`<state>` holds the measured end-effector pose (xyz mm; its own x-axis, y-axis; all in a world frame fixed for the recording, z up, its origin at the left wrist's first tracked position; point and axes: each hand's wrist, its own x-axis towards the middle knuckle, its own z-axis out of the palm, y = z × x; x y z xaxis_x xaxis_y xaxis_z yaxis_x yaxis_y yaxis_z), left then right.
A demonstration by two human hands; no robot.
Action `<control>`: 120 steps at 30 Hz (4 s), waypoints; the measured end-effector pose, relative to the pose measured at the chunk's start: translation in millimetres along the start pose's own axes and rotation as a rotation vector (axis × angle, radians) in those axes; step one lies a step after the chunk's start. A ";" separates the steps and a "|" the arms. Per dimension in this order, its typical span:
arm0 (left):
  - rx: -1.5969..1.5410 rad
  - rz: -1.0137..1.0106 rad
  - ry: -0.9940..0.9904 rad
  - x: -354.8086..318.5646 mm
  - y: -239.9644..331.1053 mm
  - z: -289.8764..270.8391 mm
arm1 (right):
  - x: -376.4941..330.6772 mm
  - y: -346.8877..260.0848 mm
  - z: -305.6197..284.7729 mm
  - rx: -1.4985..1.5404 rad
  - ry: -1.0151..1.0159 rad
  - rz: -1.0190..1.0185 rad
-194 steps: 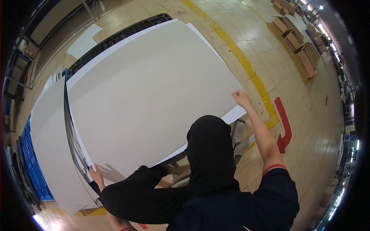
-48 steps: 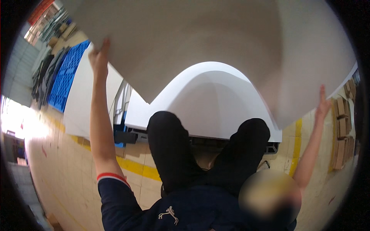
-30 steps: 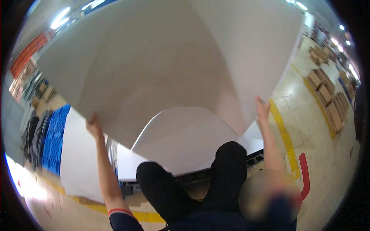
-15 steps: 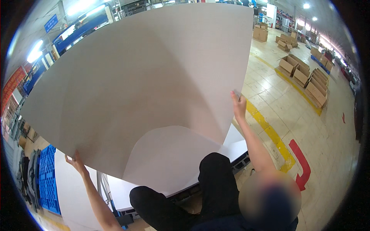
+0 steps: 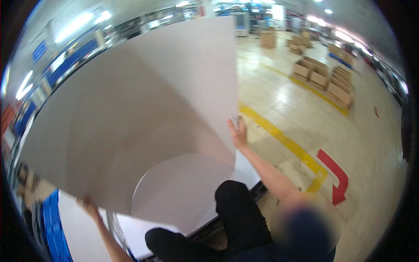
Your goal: The recorder is organizing large white boards and placing them into a designated slot or machine.
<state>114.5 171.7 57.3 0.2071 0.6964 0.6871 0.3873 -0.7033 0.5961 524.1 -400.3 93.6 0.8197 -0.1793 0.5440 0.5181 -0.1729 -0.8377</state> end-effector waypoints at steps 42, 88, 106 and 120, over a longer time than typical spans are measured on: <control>-0.131 -0.251 -0.060 -27.7 40.5 -12.0 | 0.2 27.7 10.2 0.072 -0.181 -0.065; 0.648 -0.432 -0.435 -65.4 -223.7 64.6 | 100.2 315.9 164.7 -0.790 -0.731 0.259; 0.583 -0.756 -0.557 -83.0 -266.8 73.6 | 72.6 373.1 154.5 -1.007 -0.481 0.242; 0.666 -0.618 -0.517 -97.9 -277.3 96.7 | 81.2 345.5 161.6 -1.245 -0.546 0.139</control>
<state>73.7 312.4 -215.4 0.1024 0.9946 -0.0143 0.9409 -0.0922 0.3260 809.1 -318.1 -159.6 0.9881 0.0848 0.1285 0.1012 -0.9866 -0.1277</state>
